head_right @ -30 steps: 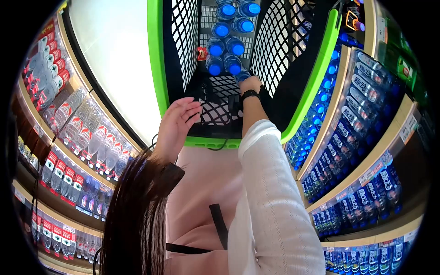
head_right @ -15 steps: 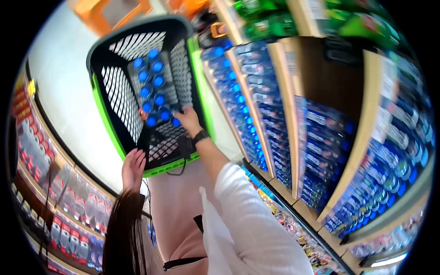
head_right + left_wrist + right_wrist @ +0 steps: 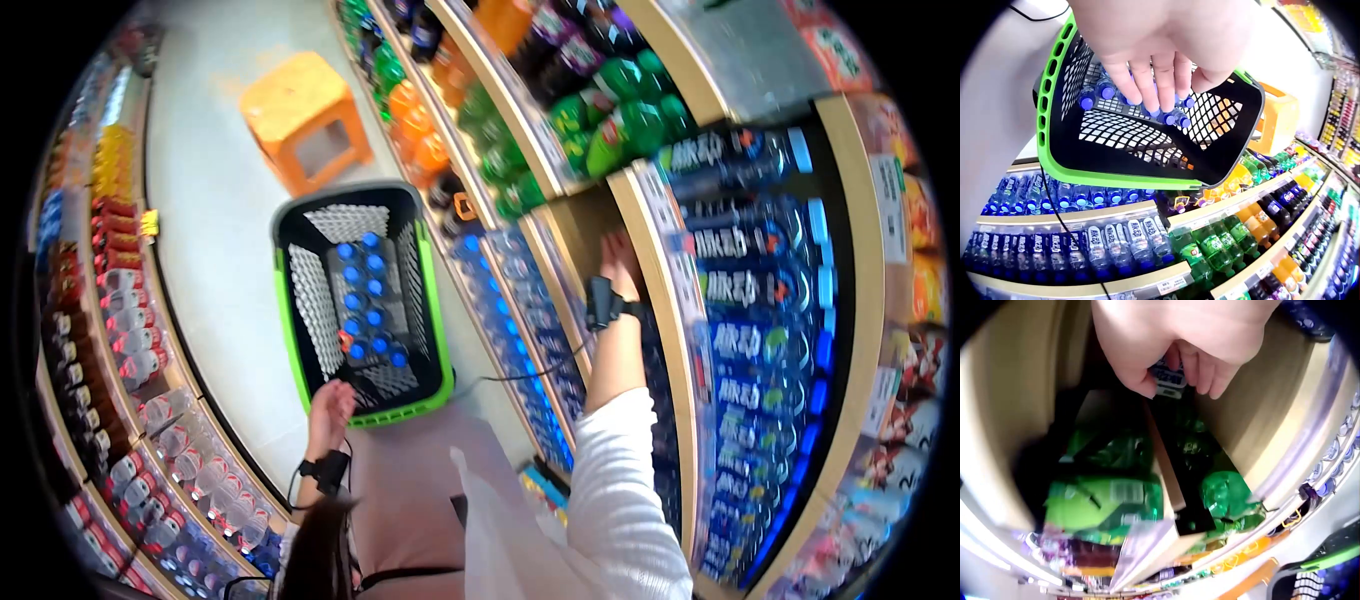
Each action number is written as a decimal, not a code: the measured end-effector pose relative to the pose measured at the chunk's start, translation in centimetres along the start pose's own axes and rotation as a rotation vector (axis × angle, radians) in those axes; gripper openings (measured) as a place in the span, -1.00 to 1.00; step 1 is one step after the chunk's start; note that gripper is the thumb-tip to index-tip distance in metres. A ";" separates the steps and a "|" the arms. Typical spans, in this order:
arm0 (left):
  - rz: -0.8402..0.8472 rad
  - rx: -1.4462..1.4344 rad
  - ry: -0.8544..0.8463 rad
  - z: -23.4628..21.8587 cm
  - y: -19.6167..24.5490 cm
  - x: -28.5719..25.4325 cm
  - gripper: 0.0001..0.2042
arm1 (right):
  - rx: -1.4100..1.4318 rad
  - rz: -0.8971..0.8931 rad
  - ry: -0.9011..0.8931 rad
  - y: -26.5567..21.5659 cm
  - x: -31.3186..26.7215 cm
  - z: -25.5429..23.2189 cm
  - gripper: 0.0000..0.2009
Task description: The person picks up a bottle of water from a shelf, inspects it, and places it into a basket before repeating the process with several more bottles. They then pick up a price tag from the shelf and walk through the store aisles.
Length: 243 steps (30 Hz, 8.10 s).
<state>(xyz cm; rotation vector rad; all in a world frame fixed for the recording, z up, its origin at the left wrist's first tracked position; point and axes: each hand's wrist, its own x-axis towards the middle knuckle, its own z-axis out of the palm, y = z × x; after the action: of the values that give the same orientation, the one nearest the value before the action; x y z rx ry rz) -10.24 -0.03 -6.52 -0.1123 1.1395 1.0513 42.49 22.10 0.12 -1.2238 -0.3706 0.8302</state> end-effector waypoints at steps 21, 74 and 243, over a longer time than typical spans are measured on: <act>0.060 0.182 0.131 3.5 -0.6 -3.0 -0.77 | -1.016 0.266 0.302 17.4 6.3 -2.5 -0.68; 0.232 0.078 -0.086 4.7 15.3 -12.1 -0.80 | 0.216 0.775 -0.315 8.5 -29.2 13.3 -0.77; -0.133 0.270 -0.158 5.5 1.8 -2.6 -0.73 | -0.926 0.394 -0.384 4.4 -0.7 0.3 -0.84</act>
<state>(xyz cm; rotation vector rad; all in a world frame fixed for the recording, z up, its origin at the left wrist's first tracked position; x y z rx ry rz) -7.81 2.44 -1.21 0.1059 1.1041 0.7669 40.26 22.18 -3.73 -2.0354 -0.9093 1.3059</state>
